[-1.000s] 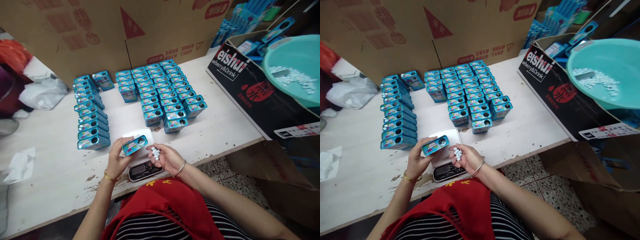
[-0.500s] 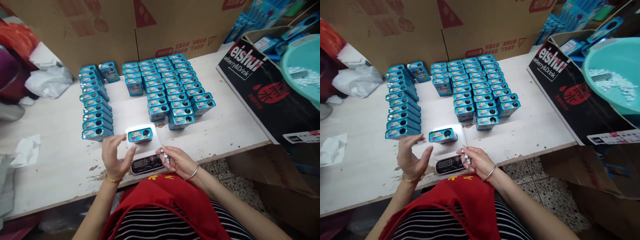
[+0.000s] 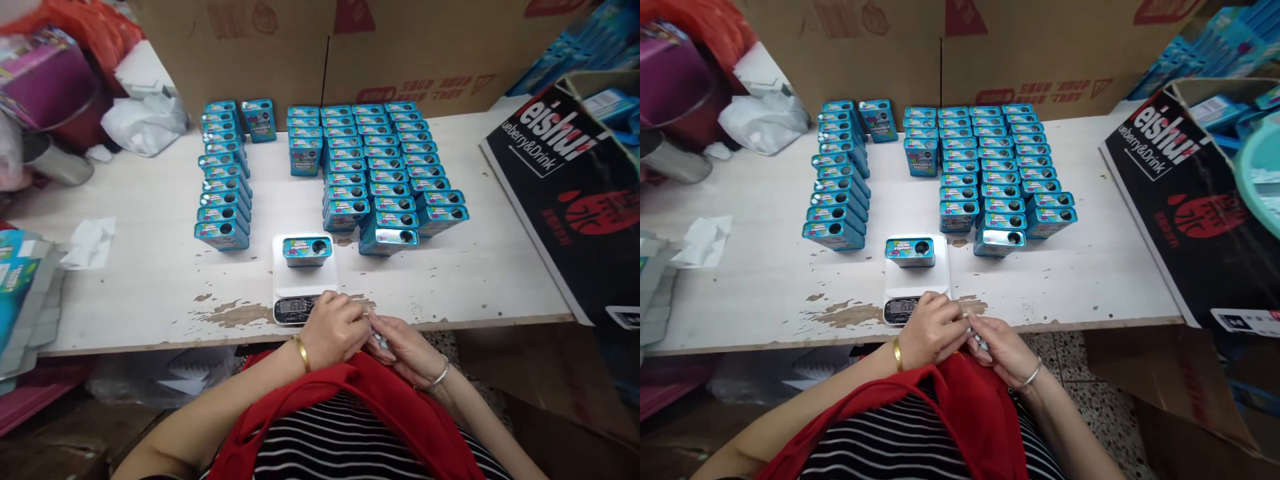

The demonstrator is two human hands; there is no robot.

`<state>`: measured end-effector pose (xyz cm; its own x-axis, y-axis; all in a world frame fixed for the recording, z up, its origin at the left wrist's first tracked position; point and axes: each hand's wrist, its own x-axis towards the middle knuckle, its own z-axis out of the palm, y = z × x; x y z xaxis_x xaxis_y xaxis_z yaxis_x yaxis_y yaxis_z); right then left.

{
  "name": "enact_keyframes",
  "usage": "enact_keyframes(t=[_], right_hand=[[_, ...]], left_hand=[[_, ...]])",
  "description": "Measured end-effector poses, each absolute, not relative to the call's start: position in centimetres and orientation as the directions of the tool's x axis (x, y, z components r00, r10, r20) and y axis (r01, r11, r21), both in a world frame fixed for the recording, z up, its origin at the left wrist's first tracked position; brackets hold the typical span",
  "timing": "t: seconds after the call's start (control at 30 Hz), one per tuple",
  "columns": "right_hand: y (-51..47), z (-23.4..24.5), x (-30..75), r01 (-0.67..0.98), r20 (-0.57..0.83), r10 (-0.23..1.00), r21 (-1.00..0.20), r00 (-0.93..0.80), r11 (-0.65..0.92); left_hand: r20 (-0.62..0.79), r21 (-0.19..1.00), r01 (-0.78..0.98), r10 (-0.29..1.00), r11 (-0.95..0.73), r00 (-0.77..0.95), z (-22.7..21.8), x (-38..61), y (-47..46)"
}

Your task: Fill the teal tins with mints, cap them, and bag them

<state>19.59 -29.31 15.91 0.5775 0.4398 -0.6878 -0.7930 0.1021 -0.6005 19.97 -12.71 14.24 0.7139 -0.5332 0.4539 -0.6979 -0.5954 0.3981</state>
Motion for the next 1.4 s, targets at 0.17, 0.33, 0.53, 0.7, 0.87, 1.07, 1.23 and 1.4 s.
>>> enact_keyframes(t=[0.17,0.33,0.53,0.7,0.87,1.07,1.23,1.4], right_hand=[[-29.5,15.2,19.2,-0.816,-0.699,0.443,-0.555,0.562,0.16],[-28.2,14.8,20.1,-0.823,-0.688,0.472,-0.54,0.552,0.176],[-25.7,17.1,23.1,-0.751,-0.582,0.53,-0.638,0.617,0.173],[-24.0,19.1,24.9,-0.715,-0.497,0.587,-0.665,0.64,0.216],[-23.6,19.2,25.8,-0.702,-0.447,0.566,-0.597,0.693,0.387],[-24.1,17.1,26.3,-0.753,-0.481,0.582,-0.478,0.656,0.453],[-24.1,17.0,26.0,-0.755,-0.49,0.575,-0.447,0.655,0.48],[-24.8,17.2,24.3,-0.835,-0.48,0.697,-0.43,0.533,0.342]], left_hand=[[0.493,0.337,-0.765,-0.589,-0.548,0.64,14.6,20.1,-13.3],[0.388,0.387,-0.754,-0.648,-0.531,0.656,14.9,20.8,-12.0],[0.317,0.461,-0.678,-0.607,-0.572,0.728,17.9,23.4,-9.0],[0.316,0.496,-0.68,-0.617,-0.54,0.721,21.2,25.6,-6.8],[0.421,0.469,-0.611,-0.447,-0.638,0.789,21.8,28.1,-5.1],[0.336,0.365,-0.588,-0.487,-0.721,0.806,20.5,29.4,-3.6],[0.455,0.434,-0.598,-0.409,-0.673,0.791,21.5,27.2,-4.0],[0.369,0.414,-0.74,-0.645,-0.53,0.669,20.4,23.8,-5.9]])
